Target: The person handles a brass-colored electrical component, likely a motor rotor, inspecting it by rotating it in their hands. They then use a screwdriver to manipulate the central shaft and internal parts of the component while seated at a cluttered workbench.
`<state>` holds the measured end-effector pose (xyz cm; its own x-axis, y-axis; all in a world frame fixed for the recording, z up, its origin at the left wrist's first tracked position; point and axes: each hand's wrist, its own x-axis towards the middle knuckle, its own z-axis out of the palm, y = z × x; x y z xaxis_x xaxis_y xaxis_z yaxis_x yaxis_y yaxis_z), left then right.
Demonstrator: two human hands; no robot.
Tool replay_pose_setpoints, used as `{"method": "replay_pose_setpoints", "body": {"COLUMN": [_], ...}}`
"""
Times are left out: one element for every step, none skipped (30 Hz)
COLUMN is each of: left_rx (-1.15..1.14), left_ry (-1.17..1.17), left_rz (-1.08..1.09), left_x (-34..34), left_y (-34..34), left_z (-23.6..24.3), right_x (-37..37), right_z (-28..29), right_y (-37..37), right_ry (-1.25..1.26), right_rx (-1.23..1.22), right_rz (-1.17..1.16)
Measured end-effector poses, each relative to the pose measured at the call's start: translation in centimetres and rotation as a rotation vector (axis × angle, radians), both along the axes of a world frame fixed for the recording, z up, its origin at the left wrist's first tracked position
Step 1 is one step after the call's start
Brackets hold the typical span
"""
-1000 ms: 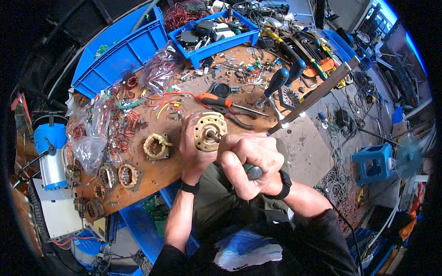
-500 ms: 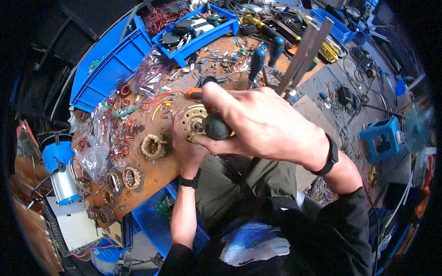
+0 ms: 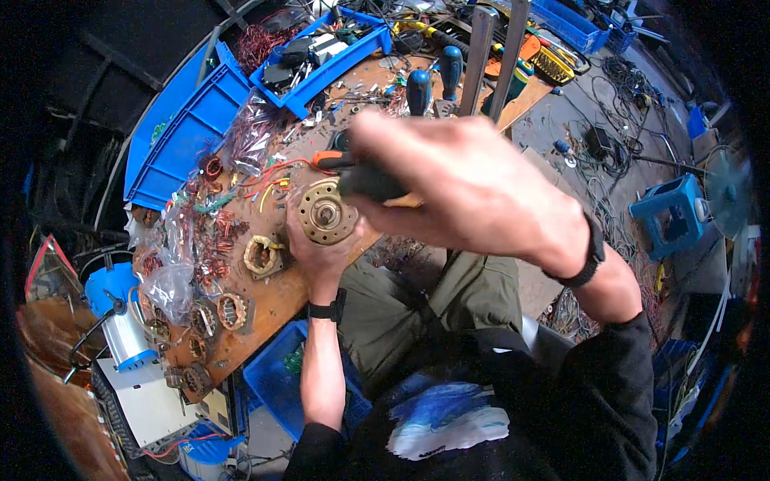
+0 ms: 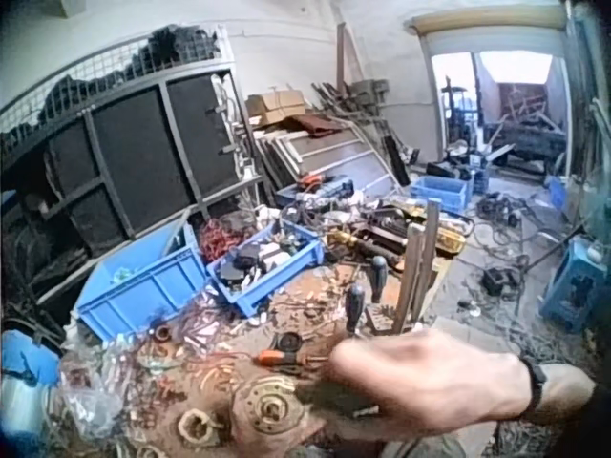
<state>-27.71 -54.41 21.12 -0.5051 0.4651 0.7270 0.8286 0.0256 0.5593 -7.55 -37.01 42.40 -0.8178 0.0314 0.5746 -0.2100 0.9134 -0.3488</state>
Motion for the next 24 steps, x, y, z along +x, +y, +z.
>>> {"method": "replay_pose_setpoints", "body": {"left_rx": [0.001, 0.002, 0.004, 0.005, 0.006, 0.007, -0.007, -0.020, -0.033, -0.017, -0.001, 0.015, -0.014, 0.015, 0.044, 0.074, 0.022, 0.023, 0.024, 0.025, -0.021, 0.000, 0.020, 0.040], "left_ry": [0.020, 0.040, 0.040, 0.042, 0.045, 0.047, 0.058, 0.069, 0.080, 0.082, 0.084, 0.086, 0.072, 0.059, 0.046, 0.027, -0.005, -0.001, 0.002, 0.005, -0.066, -0.079, -0.092, -0.104], "left_rz": [0.012, 0.024, 0.030, 0.033, 0.036, 0.040, 0.054, 0.068, 0.085, 0.056, 0.028, 0.001, 0.053, 0.030, 0.007, -0.018, -0.049, -0.051, -0.050, -0.050, -0.108, -0.086, -0.066, -0.047], "left_x": [-0.1, -0.1, 0.1, 0.0, -0.1, -0.2, -0.2, -0.1, -0.1, -0.3, -0.5, -0.6, -0.3, -0.3, -0.3, -0.1, 0.1, 0.2, 0.3, 0.2, -0.1, -0.1, 0.0, 0.1], "left_y": [0.0, -0.1, -0.2, -0.1, -0.1, -0.1, -0.1, -0.2, -0.1, -0.1, 0.0, 0.0, 0.0, 0.1, 0.1, 0.2, 0.2, 0.3, 0.3, 0.2, 0.2, 0.0, 0.0, -0.1], "left_z": [0.0, 0.1, 0.2, 0.1, -0.2, -0.4, -0.3, -0.2, -0.1, 0.0, 0.1, 0.2, 0.1, 0.1, 0.2, 0.9, 2.1, 2.4, 2.5, 2.5, 2.5, 2.1, 1.6, 1.2], "right_x": [0.4, 0.8, 1.2, 1.5, 1.7, 1.7, 1.5, 1.3, 1.1, 0.5, 0.1, -0.4, -1.0, -1.7, -2.2, -2.5, -2.8, -2.9, -3.0, -3.0, -2.9, -2.9, -2.9, -3.0], "right_z": [0.1, 0.2, 0.3, 0.0, -0.4, -0.9, -1.1, -1.4, -1.7, -1.8, -1.7, -1.5, -1.9, -2.0, -2.0, -2.0, -1.9, -1.9, -2.0, -1.8, -1.5, -1.3, -1.2, -1.2], "right_y": [0.1, 0.2, 0.3, 0.7, 0.8, 0.8, 0.8, 0.6, 0.4, 0.2, 0.0, -0.3, -0.5, -0.7, -0.8, -0.9, -1.0, -1.0, -1.2, -1.3, -1.6, -1.7, -1.9, -2.0], "right_ry": [0.052, 0.104, 0.109, 0.104, 0.081, 0.057, 0.065, 0.073, 0.058, 0.066, 0.049, 0.032, 0.021, 0.006, -0.019, -0.050, -0.052, -0.054, -0.058, -0.060, -0.062, -0.063, -0.078, -0.072], "right_rx": [-0.043, -0.085, -0.086, -0.093, -0.127, -0.160, -0.159, -0.157, -0.190, -0.209, -0.190, -0.171, -0.147, -0.134, -0.116, -0.096, -0.088, -0.081, -0.074, -0.071, -0.068, -0.065, -0.066, -0.056], "right_rz": [-0.072, -0.144, -0.190, -0.213, -0.211, -0.208, -0.199, -0.190, -0.177, -0.107, -0.076, -0.044, -0.021, 0.007, 0.027, 0.045, 0.044, 0.042, 0.043, 0.040, 0.036, 0.031, 0.027, 0.029]}}
